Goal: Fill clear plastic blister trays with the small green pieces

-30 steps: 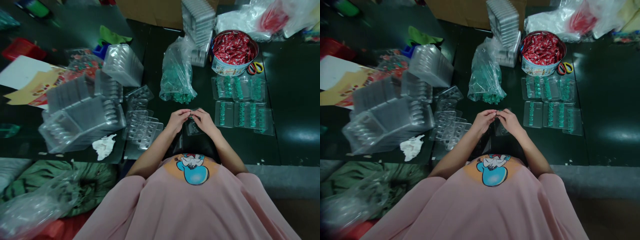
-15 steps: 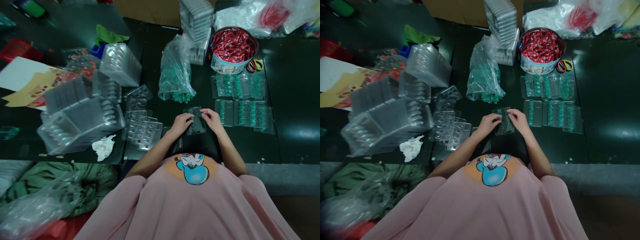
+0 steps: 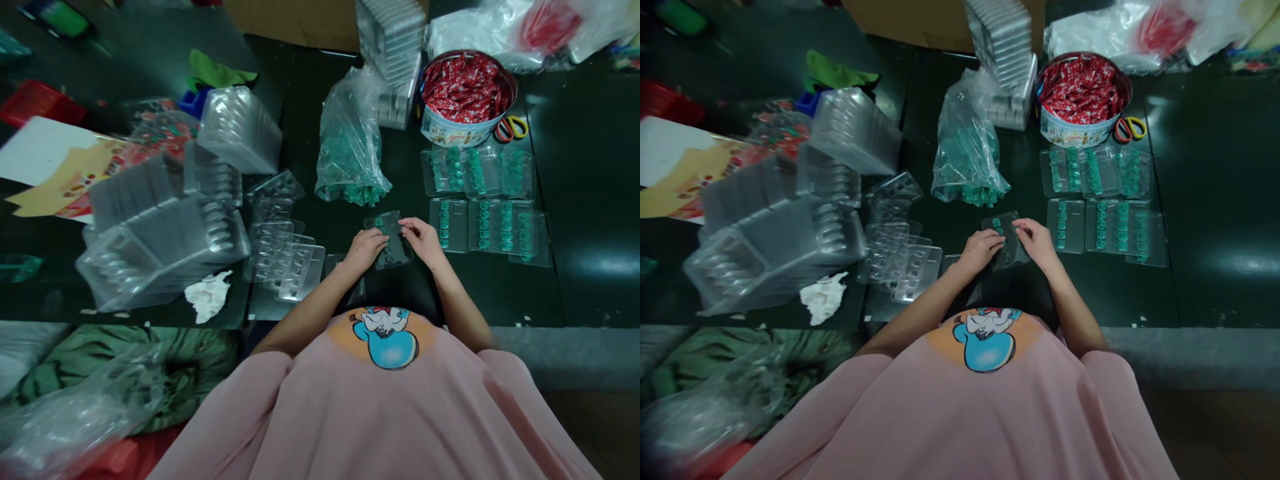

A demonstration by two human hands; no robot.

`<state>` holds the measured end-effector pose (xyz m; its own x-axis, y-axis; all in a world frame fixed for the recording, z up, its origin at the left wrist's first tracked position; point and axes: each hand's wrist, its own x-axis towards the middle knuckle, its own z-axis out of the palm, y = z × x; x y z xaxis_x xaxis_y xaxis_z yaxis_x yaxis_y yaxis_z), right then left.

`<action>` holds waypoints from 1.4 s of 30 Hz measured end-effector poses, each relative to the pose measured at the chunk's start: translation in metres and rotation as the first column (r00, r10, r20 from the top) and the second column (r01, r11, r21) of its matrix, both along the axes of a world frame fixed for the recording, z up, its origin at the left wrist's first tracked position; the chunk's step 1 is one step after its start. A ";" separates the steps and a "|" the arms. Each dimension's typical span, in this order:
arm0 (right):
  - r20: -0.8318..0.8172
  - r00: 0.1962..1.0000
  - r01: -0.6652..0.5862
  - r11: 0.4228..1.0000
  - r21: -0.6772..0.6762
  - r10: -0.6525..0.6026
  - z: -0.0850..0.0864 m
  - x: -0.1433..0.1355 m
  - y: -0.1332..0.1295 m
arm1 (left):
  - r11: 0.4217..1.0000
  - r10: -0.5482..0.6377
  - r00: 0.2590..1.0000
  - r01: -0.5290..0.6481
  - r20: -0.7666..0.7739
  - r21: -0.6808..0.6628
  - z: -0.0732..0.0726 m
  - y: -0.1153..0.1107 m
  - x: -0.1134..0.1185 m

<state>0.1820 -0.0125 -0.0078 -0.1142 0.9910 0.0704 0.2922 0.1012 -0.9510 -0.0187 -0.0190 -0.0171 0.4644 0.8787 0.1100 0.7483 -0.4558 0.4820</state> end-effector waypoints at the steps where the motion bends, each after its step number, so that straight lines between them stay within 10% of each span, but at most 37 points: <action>1: 0.032 0.999 -0.006 1.000 0.031 0.005 0.002 -0.002 0.004 | 1.000 -0.008 1.000 0.008 -0.020 0.011 -0.002 0.000 0.000; 9: 0.366 0.929 -0.146 0.960 0.240 0.050 0.006 -0.053 0.074 | 0.999 -0.038 0.999 0.038 -0.002 0.015 -0.005 0.002 -0.002; 15: 0.479 0.878 -0.091 0.980 0.176 -0.005 -0.005 -0.072 0.100 | 0.991 0.130 0.935 -0.130 0.329 -0.023 0.012 0.007 -0.014; 20: 0.226 0.974 -0.041 0.983 0.178 0.000 -0.006 -0.062 0.084 | 0.899 0.438 0.642 -0.290 0.630 -0.329 0.018 0.029 -0.017; 25: 0.050 0.994 -0.104 0.982 0.155 0.097 0.011 -0.052 0.050 | 0.790 0.608 0.313 -0.150 0.730 -0.594 0.023 0.037 -0.003; 42: -0.291 0.957 -0.003 0.997 -0.081 -0.021 0.015 -0.037 0.005 | 0.676 0.707 0.250 0.037 0.662 -0.736 0.032 0.011 0.005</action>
<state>0.1446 -0.0070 0.0072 -0.0916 0.9956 0.0203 0.0022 0.0206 -0.9998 -0.0141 -0.0077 0.0145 0.0425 0.9452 -0.3236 -0.2966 0.3212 0.8994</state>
